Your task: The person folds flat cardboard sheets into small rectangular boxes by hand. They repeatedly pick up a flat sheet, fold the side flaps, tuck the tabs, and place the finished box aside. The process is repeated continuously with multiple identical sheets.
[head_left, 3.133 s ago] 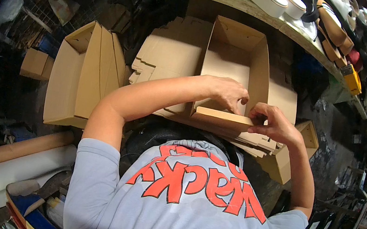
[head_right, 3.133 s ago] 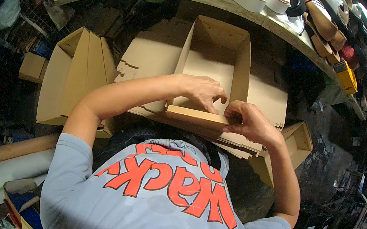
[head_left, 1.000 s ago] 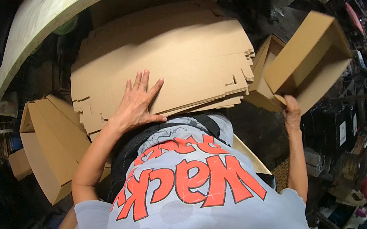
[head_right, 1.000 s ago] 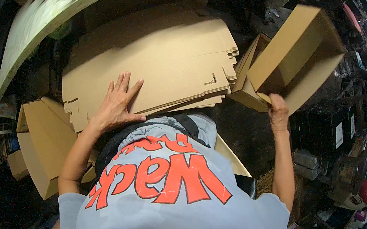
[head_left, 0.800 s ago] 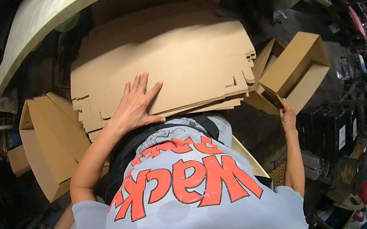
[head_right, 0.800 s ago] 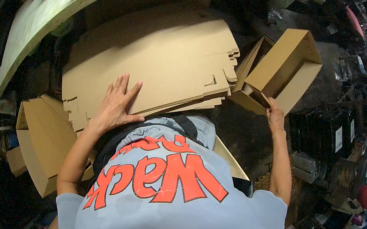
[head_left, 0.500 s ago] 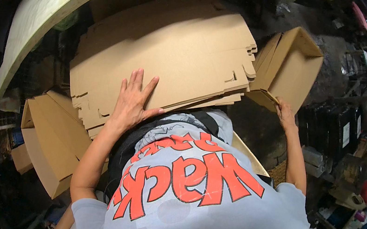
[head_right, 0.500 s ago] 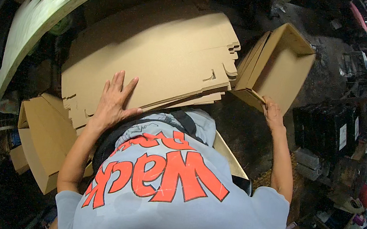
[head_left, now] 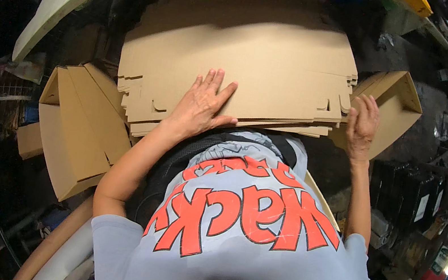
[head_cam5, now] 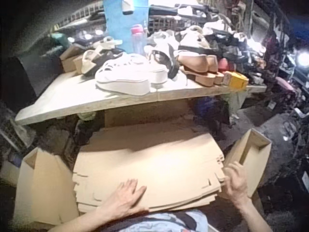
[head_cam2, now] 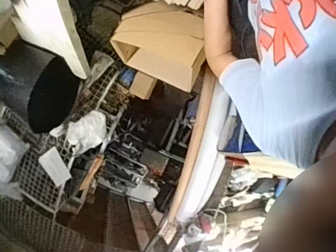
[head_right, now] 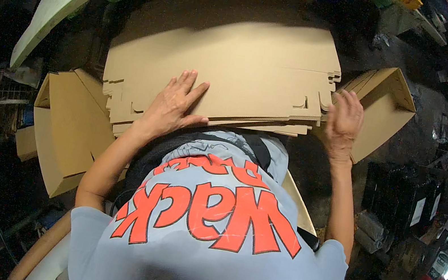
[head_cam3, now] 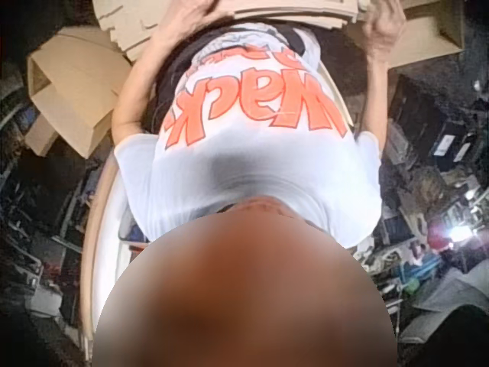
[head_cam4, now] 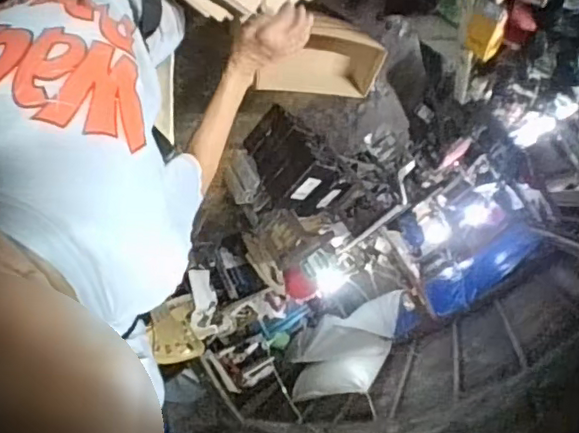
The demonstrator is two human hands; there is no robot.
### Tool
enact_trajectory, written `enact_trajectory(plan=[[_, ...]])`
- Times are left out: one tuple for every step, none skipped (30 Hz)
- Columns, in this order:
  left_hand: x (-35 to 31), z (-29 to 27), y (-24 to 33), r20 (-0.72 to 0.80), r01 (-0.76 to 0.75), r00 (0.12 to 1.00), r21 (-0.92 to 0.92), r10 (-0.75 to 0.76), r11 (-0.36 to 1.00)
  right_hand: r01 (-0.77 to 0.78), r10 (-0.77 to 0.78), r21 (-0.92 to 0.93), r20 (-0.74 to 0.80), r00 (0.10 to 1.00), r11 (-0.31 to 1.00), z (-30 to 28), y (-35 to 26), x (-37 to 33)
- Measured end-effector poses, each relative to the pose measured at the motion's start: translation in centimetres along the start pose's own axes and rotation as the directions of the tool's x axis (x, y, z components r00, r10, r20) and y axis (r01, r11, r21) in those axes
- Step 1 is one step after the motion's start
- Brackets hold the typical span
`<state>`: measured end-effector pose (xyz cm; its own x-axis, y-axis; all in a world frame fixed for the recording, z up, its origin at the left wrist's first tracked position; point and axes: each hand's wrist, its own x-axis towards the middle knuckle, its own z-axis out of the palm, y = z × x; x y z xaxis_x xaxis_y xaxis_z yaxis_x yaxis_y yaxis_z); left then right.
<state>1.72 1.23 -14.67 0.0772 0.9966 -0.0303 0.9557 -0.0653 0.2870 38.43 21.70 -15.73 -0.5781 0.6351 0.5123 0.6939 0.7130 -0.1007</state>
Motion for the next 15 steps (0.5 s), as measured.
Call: enact_trajectory(plan=[[-0.1,0.0,0.2,-0.111,-0.068,0.991,0.063,0.075,0.996,0.08,-0.081,0.037,0.03,0.996,0.996,-0.3,-2.4,1.5],[-0.1,-0.1,0.4,-0.084,-0.066,0.994,0.063,0.071,0.996,0.144,-0.154,0.085,0.124,0.98,0.986,-0.7,-5.1,2.3],[-0.1,-0.3,0.8,-0.101,-0.079,0.991,0.063,0.085,0.995,0.205,-0.226,0.128,0.183,0.957,0.97,-0.7,-7.9,3.0],[-0.2,-0.6,1.1,-0.063,-0.066,0.996,0.067,0.071,0.996,0.264,-0.299,0.168,0.245,0.922,0.95,-1.0,-10.2,3.6],[-0.2,-1.2,1.5,-0.243,-0.168,0.948,0.164,0.204,0.972,0.293,-0.349,0.222,0.284,0.893,0.93,-1.0,-12.2,4.3],[-0.3,-1.8,1.9,-0.272,-0.164,0.942,0.133,0.195,0.977,0.337,-0.394,0.227,0.295,0.871,0.914,-1.1,-13.6,4.9],[-0.7,-2.7,2.5,-0.262,-0.147,0.95,0.102,0.17,0.984,0.392,-0.428,0.2,0.195,0.882,0.898,-1.2,-14.2,5.7],[-1.0,-3.6,2.9,-0.251,-0.131,0.957,0.066,0.143,0.989,0.454,-0.471,0.145,0.126,0.873,0.879,-1.4,-14.7,6.2],[-1.2,-4.6,3.1,-0.341,-0.191,0.92,0.041,0.194,0.981,0.456,-0.481,0.185,0.127,0.867,0.871,-1.8,-14.7,6.8],[-1.4,-5.5,3.4,-0.318,-0.171,0.932,0.041,0.174,0.985,0.451,-0.486,0.215,0.156,0.86,0.866,-2.1,-14.4,7.4],[-1.6,-6.2,3.5,-0.289,-0.153,0.944,0.035,0.157,0.988,0.453,-0.493,0.256,0.124,0.861,0.854,-2.4,-14.2,7.7],[-1.6,-6.7,3.6,-0.281,-0.146,0.948,0.028,0.149,0.989,0.476,-0.507,0.324,0.011,0.862,0.817,-1.9,-14.0,8.7],[-1.3,-6.8,3.5,-0.099,-0.018,0.995,0.044,0.022,0.999,0.434,-0.478,0.324,0.066,0.876,0.841,-1.4,-13.8,9.4],[-0.6,-6.5,3.1,-0.17,-0.043,0.983,0.154,0.07,0.987,0.41,-0.47,0.315,0.145,0.871,0.856,-0.6,-13.7,10.1],[0.7,-5.9,2.5,-0.276,-0.068,0.95,0.267,0.144,0.961,0.362,-0.44,0.361,0.163,0.883,0.86,0.6,-13.5,11.1]])
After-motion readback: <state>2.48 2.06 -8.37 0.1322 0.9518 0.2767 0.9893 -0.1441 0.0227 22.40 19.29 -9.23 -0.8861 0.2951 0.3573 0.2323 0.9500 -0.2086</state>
